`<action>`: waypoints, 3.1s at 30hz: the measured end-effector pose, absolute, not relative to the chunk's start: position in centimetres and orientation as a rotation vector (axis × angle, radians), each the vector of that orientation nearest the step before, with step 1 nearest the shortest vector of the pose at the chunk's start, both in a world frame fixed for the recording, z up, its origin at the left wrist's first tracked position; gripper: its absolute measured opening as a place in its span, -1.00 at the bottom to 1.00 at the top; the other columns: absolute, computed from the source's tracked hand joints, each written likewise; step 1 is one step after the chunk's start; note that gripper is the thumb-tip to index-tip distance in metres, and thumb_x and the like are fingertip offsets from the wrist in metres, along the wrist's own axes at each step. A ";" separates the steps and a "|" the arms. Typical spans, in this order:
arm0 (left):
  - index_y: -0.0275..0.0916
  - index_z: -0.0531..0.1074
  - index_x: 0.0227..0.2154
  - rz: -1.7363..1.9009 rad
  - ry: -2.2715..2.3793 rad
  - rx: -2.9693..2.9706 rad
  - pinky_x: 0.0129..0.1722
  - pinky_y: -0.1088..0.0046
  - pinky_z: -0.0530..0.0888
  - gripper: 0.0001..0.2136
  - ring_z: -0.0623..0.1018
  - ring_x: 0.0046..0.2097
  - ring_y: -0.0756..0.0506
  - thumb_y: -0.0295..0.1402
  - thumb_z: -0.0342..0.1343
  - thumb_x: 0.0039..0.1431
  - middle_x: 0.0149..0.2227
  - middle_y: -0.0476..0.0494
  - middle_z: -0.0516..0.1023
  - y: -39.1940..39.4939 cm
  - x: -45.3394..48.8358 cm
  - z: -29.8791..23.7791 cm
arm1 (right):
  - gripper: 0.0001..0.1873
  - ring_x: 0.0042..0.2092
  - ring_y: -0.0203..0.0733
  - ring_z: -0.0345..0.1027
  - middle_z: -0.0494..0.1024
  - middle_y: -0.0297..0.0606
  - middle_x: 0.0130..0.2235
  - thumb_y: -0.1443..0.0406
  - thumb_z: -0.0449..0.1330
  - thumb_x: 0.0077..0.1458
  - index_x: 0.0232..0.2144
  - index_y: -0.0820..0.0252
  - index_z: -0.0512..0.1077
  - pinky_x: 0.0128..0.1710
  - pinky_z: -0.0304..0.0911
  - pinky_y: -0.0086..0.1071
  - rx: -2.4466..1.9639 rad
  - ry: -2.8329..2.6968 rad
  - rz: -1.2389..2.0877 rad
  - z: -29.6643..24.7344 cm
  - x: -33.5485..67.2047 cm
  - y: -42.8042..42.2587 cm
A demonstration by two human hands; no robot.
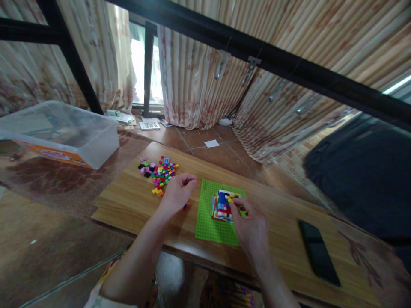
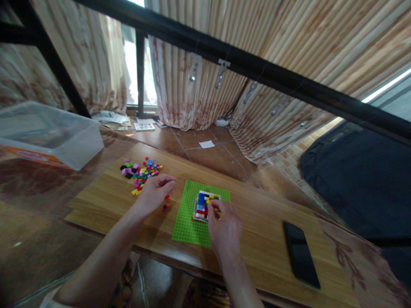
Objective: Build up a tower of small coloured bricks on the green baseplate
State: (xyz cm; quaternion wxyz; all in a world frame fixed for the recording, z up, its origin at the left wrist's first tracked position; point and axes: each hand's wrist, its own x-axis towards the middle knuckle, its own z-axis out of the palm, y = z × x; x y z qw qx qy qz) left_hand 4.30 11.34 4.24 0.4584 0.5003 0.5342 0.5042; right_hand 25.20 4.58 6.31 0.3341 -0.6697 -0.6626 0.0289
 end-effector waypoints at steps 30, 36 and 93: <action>-0.26 0.53 -0.41 1.058 1.271 1.476 -0.35 0.45 0.38 -0.84 0.51 -0.37 -0.07 -0.37 0.05 0.10 -0.42 -0.08 0.59 10.8 5.0 4.6 | -0.82 -0.32 -0.19 0.43 0.61 -0.28 -0.32 0.21 0.17 0.09 -0.34 0.10 0.56 -0.28 0.29 -0.32 -1.703 -1.669 0.317 6.0 25.1 5.0; -0.28 0.55 -0.31 1.037 1.227 1.495 -0.33 0.45 0.41 -0.81 0.53 -0.33 -0.08 -0.37 0.05 0.11 -0.37 -0.11 0.60 10.9 5.4 4.0 | -0.83 -0.32 -0.19 0.41 0.60 -0.28 -0.33 0.22 0.18 0.09 -0.33 0.10 0.56 -0.27 0.30 -0.33 -1.672 -1.683 0.308 5.9 25.1 5.1; -0.33 0.52 -0.38 1.734 1.194 0.551 -0.48 0.58 0.36 -0.77 0.41 -0.53 0.09 -0.26 0.08 0.10 -0.51 -0.03 0.48 10.3 -1.3 7.2 | -0.75 -0.12 -0.14 0.41 0.56 -0.15 -0.20 0.34 0.05 0.21 -0.20 0.18 0.53 -0.09 0.32 -0.26 -1.429 -1.958 0.355 2.7 15.6 2.4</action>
